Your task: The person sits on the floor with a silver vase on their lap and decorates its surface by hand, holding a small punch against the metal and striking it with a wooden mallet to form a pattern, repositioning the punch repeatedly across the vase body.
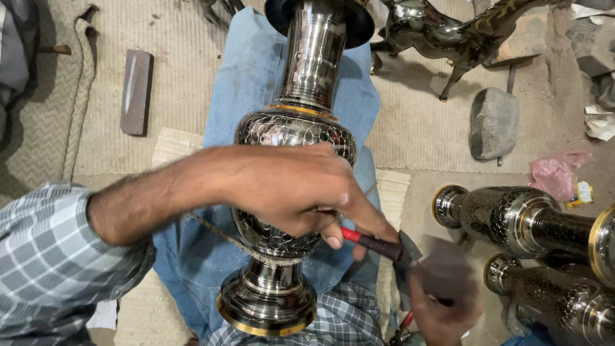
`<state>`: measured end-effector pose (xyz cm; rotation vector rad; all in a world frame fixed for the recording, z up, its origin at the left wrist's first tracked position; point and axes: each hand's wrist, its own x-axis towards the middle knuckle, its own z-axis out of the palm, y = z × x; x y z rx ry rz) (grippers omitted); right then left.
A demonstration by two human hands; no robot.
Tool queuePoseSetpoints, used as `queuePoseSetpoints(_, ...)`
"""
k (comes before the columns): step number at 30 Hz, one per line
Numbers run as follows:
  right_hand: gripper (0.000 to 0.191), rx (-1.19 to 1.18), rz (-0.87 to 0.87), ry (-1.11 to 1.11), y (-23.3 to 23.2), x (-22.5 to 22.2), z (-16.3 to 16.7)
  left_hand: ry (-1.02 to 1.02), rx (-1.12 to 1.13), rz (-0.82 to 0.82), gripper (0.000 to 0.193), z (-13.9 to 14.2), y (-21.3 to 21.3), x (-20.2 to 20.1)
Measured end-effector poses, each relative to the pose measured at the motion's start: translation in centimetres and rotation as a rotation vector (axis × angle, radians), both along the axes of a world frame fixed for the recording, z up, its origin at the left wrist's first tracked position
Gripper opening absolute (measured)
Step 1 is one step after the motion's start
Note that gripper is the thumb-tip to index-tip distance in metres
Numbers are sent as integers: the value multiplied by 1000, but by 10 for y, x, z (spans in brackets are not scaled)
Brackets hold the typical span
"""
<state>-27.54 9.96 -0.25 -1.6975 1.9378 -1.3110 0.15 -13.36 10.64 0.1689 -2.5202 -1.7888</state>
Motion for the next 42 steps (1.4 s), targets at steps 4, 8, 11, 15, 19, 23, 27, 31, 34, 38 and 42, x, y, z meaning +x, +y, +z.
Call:
queuePoseSetpoints(4, 50, 4, 75, -122, -12, -10, 6, 112, -104, 186, 53, 4, 9, 11)
queuePoseSetpoints(8, 55, 61, 119, -87, -14, -23, 11, 210, -164, 330, 48, -1, 15, 18)
queuePoseSetpoints(11, 67, 126, 161, 85, -18, -27, 9, 265, -166, 372, 48, -5, 16, 20)
queuePoseSetpoints(15, 49, 295, 99, -252, -23, -18, 7, 158, -90, 392, 51, -6, 16, 19)
queuePoseSetpoints(19, 70, 93, 71, -308, -25, -3, 17, 269, -206, 328, 48, -6, 15, 17)
queuePoseSetpoints(23, 90, -113, 72, -426, -26, 4, 30, 208, -156, 247, 52, -4, 10, 14)
queuePoseSetpoints(27, 79, -9, 58, -199, -25, -6, 29, 88, -154, 215, 52, -1, 10, 13)
queuePoseSetpoints(31, 63, 196, 80, 108, -19, -19, 17, 166, -235, 221, 53, 1, 12, 16)
queuePoseSetpoints(34, 62, 55, 72, -147, -17, -20, 12, 194, -199, 253, 50, -1, 12, 16)
queuePoseSetpoints(38, 75, 87, 150, 9, -22, -16, 14, 262, -133, 307, 39, -8, 14, 14)
queuePoseSetpoints(42, 60, 228, 151, -323, -23, -4, 19, 441, 118, 702, 33, -18, 25, 35)
